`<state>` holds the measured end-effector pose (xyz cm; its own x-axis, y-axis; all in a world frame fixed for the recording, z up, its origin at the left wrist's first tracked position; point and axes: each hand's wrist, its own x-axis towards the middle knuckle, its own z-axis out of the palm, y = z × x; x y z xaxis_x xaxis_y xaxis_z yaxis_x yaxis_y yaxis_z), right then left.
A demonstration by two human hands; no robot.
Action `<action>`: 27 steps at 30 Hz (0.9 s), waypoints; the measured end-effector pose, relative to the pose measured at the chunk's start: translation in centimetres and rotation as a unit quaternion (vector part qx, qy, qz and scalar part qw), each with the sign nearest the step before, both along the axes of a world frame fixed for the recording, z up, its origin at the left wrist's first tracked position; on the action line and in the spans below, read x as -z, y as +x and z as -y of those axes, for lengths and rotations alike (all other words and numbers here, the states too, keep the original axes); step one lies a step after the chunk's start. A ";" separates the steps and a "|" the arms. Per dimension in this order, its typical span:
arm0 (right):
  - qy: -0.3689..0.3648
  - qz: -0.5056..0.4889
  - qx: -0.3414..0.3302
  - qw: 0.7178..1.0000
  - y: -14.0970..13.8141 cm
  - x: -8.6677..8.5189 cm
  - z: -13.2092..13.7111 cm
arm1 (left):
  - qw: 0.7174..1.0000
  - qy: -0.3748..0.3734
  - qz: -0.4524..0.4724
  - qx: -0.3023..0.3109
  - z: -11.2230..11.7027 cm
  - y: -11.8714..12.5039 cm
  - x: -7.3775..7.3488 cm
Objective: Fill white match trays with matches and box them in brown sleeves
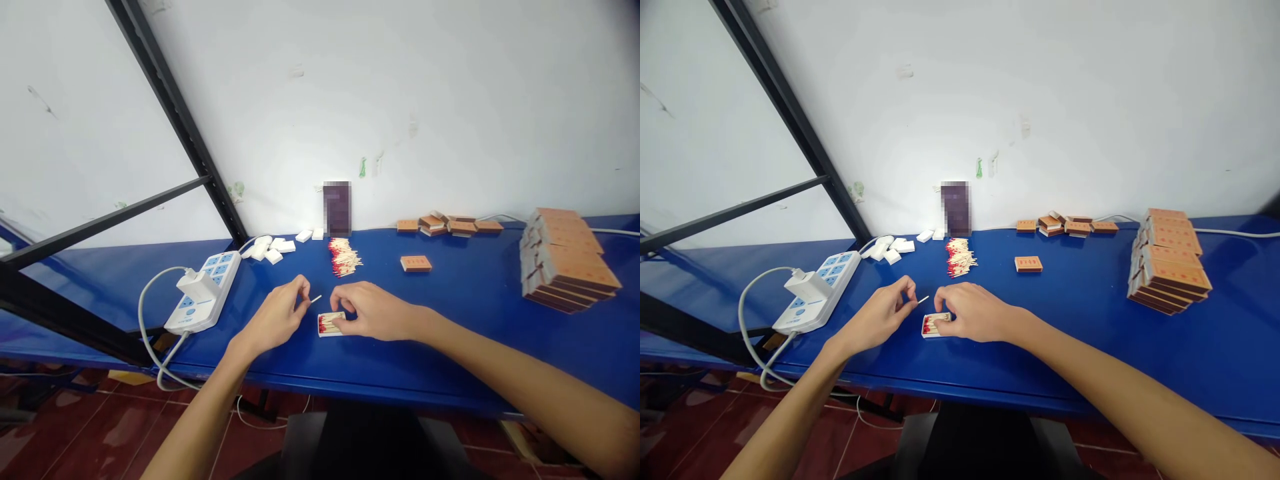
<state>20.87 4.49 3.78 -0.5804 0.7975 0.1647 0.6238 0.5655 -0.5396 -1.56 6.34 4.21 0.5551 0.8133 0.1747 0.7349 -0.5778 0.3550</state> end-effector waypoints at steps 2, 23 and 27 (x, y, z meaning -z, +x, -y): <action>0.031 -0.038 0.029 0.998 0.7 0.0 -0.3 | 0.999 -0.024 0.027 0.027 1.0 0.3 -0.3; 0.015 -0.025 -0.051 0.998 1.0 1.5 0.0 | 0.995 -0.017 0.102 -0.012 4.0 0.0 3.7; 0.005 -0.029 -0.054 0.998 1.2 1.6 -0.2 | 0.995 -0.008 0.103 0.000 4.1 -0.3 3.8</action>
